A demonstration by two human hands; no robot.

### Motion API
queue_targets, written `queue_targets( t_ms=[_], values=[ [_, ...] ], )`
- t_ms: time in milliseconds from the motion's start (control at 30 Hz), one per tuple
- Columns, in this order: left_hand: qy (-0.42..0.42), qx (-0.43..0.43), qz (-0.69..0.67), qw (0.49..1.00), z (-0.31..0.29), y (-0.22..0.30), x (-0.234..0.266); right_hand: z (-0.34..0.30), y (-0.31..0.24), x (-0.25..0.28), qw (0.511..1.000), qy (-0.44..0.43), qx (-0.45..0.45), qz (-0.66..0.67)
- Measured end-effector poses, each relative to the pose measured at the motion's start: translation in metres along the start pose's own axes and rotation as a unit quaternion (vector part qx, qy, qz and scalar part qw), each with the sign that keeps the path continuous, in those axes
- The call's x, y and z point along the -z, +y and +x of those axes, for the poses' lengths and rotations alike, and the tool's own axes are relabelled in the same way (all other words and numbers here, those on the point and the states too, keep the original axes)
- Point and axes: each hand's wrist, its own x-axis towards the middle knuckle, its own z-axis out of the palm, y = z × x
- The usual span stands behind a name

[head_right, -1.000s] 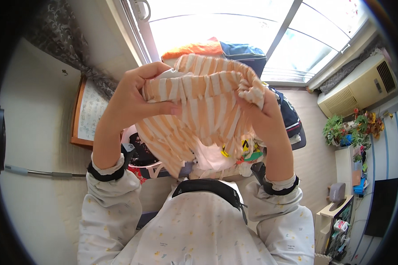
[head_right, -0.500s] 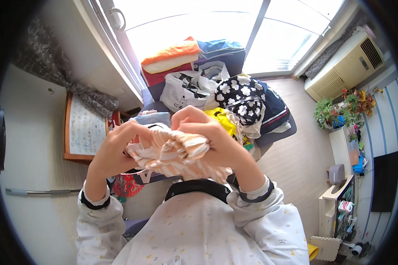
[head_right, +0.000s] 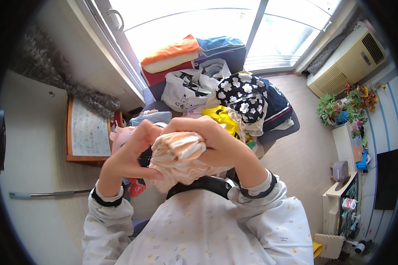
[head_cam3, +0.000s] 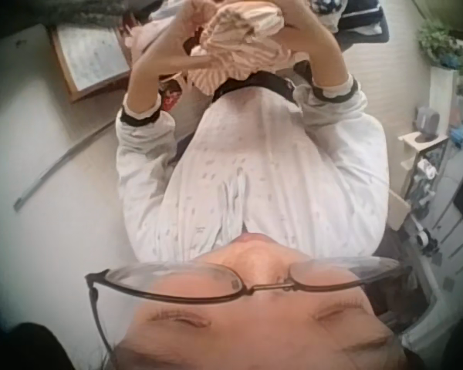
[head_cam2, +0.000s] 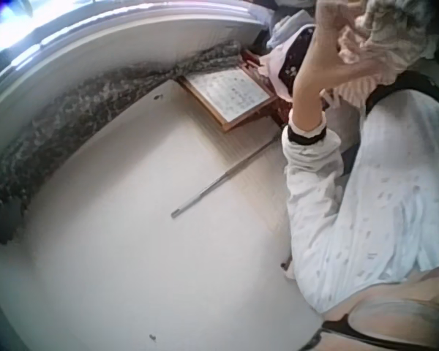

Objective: The recorder is seen picking up clothes and packing them into a small pink bag.

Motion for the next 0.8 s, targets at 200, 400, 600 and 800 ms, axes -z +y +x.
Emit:
queue_targets(
  t_ms=[200,400,600,800],
  values=[
    [0.043,0.085,0.124,0.988,0.007,-0.009,-0.005,0.013,-0.023,0.014,0.984,0.046,0.02,-0.169],
    [0.105,0.163,0.055,0.979,0.015,-0.015,0.021,0.02,-0.02,0.041,0.934,0.174,0.004,-0.311],
    [0.151,0.136,-0.584,0.786,0.037,-0.002,0.025,0.019,0.002,-0.045,0.928,0.192,0.049,-0.315],
    [0.19,0.045,-0.562,0.804,0.038,0.027,0.01,0.041,0.01,-0.052,0.934,0.257,0.122,-0.216]
  ],
)
